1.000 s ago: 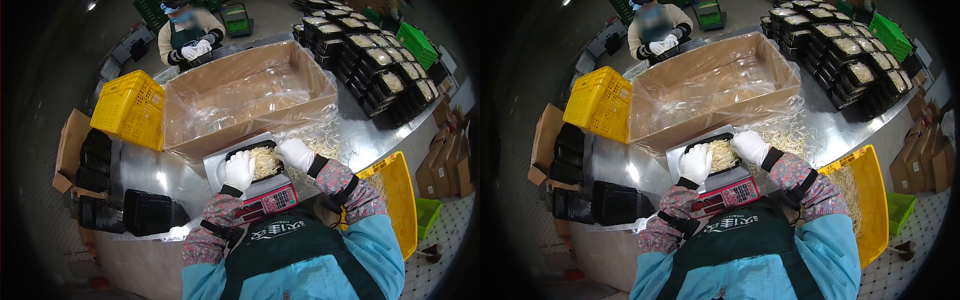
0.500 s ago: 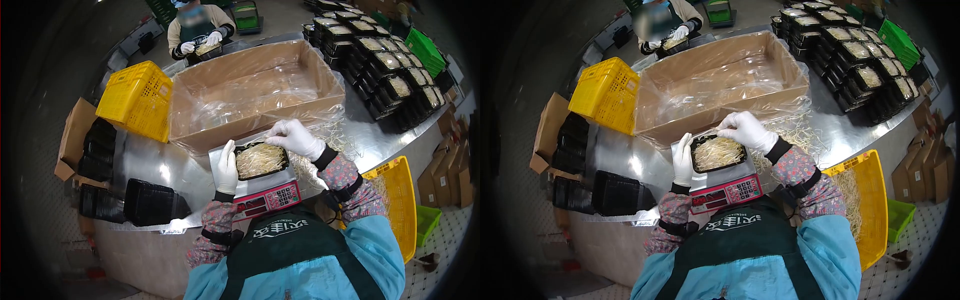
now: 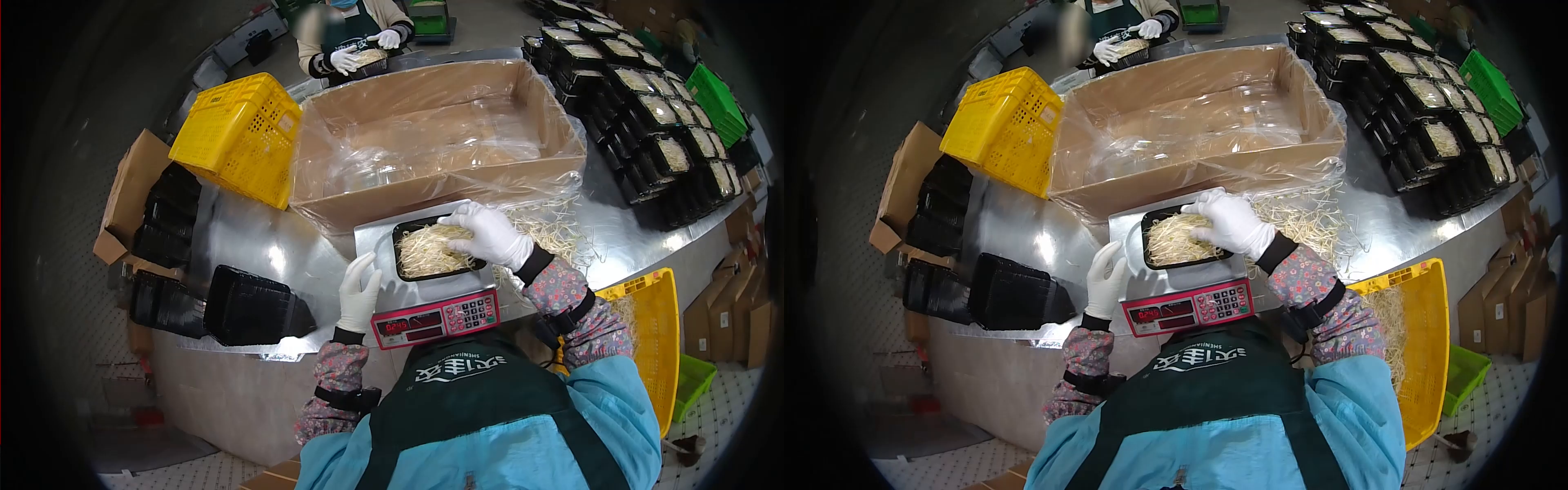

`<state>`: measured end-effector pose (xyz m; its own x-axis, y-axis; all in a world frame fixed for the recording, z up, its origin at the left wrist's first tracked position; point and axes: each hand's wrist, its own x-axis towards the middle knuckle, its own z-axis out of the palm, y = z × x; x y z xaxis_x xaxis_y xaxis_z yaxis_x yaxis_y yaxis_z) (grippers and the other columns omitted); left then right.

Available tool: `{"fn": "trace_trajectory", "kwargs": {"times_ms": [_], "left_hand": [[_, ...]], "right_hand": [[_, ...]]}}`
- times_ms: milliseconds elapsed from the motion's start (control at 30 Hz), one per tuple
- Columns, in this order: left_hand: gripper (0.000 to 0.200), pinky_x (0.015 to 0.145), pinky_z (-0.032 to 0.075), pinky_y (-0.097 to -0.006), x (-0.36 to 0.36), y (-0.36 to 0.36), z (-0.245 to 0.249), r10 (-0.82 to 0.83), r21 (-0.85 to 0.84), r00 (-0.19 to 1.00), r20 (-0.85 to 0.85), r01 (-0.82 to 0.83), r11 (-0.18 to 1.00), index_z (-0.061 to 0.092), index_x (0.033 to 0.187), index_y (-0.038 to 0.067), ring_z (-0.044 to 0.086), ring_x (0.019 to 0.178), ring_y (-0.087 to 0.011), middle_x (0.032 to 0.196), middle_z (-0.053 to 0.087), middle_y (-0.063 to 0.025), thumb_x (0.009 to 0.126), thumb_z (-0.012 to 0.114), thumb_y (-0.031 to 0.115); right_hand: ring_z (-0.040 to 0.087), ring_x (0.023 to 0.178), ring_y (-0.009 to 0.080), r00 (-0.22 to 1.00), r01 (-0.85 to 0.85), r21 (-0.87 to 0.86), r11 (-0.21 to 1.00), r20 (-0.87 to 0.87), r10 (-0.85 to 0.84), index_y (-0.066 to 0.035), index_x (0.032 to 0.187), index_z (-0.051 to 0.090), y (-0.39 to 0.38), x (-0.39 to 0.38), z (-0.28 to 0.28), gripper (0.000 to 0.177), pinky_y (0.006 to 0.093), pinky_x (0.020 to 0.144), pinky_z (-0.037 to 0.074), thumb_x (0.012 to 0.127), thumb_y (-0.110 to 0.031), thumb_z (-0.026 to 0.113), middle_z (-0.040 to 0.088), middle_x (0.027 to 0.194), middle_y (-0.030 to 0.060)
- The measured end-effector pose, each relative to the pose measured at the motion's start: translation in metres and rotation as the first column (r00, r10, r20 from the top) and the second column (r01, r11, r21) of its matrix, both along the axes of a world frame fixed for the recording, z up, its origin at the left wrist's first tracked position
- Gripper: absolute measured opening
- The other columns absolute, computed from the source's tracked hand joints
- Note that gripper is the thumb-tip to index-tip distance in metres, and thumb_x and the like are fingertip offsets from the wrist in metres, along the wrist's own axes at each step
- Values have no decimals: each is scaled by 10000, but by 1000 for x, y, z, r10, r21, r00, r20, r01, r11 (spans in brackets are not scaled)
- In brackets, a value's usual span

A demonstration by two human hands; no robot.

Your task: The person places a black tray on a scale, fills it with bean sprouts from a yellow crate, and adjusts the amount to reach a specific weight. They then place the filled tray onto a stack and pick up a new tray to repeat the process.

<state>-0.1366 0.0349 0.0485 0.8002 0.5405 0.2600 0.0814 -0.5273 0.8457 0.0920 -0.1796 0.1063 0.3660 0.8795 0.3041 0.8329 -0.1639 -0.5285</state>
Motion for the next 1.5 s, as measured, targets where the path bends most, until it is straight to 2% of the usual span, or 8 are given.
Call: {"fn": "trace_trajectory", "kwargs": {"times_ms": [200,367,633,800,933,1267,1367,1500], "left_hand": [[285,1024,435,-340,10,0,0,19,-31,998,61,-18,999,641,1203,4,590,1169,-251,1223,636,-133,927,605,68],[293,1028,433,-340,-15,10,-2,103,-107,994,44,-97,989,634,1228,6,588,1173,-244,1242,628,-129,948,594,86],[423,1077,388,-377,-1,9,9,5,-5,997,-73,-6,1000,510,1355,-35,517,1273,-322,1337,560,-220,975,545,149],[443,1094,358,-430,57,-21,27,-159,226,984,-86,175,958,490,1346,-65,484,1271,-386,1329,543,-250,971,513,169],[479,1067,367,-473,110,-47,0,-293,555,939,-181,343,758,475,1350,-41,475,1251,-391,1320,539,-229,947,532,213],[421,861,452,-458,137,-45,-21,-248,617,882,-401,460,638,576,1236,60,534,1062,-325,1197,564,-99,854,573,237],[385,890,429,-457,132,-46,-12,-317,559,895,-314,444,700,593,1220,106,535,1073,-319,1219,571,-80,867,591,259],[346,890,443,-454,134,-48,-7,-335,522,895,-293,443,729,615,1180,57,548,1059,-340,1167,598,-122,876,584,219]], "right_hand": [[657,802,322,957,-60,-93,994,276,84,-91,842,698,56,-38,-28,181,436,719,529,814,-270,680,651,800,115],[666,827,322,989,20,-62,998,-142,-29,-84,874,736,19,2,-8,192,418,732,529,829,-267,701,692,852,121],[653,878,303,937,240,32,970,-269,-223,-37,961,735,-31,25,7,183,381,799,512,848,-178,709,683,901,139],[623,1021,338,958,269,311,912,-188,-218,12,1234,607,-36,13,-6,377,391,912,486,930,-207,655,662,1071,185],[414,1356,402,967,133,104,986,-233,-106,81,1434,362,-5,-38,-37,635,418,1147,307,990,-330,558,437,1433,294],[271,1365,577,947,45,-149,988,-309,-90,160,1449,201,6,-32,-52,959,508,1169,221,944,-610,468,288,1420,464],[609,1015,455,945,-20,52,998,-324,36,42,1131,620,-14,-24,-18,539,476,899,492,980,-458,487,623,1062,322],[614,735,446,972,-172,-213,962,-193,131,-7,888,631,-13,-28,-38,376,506,693,507,992,-337,483,628,766,240]]}}
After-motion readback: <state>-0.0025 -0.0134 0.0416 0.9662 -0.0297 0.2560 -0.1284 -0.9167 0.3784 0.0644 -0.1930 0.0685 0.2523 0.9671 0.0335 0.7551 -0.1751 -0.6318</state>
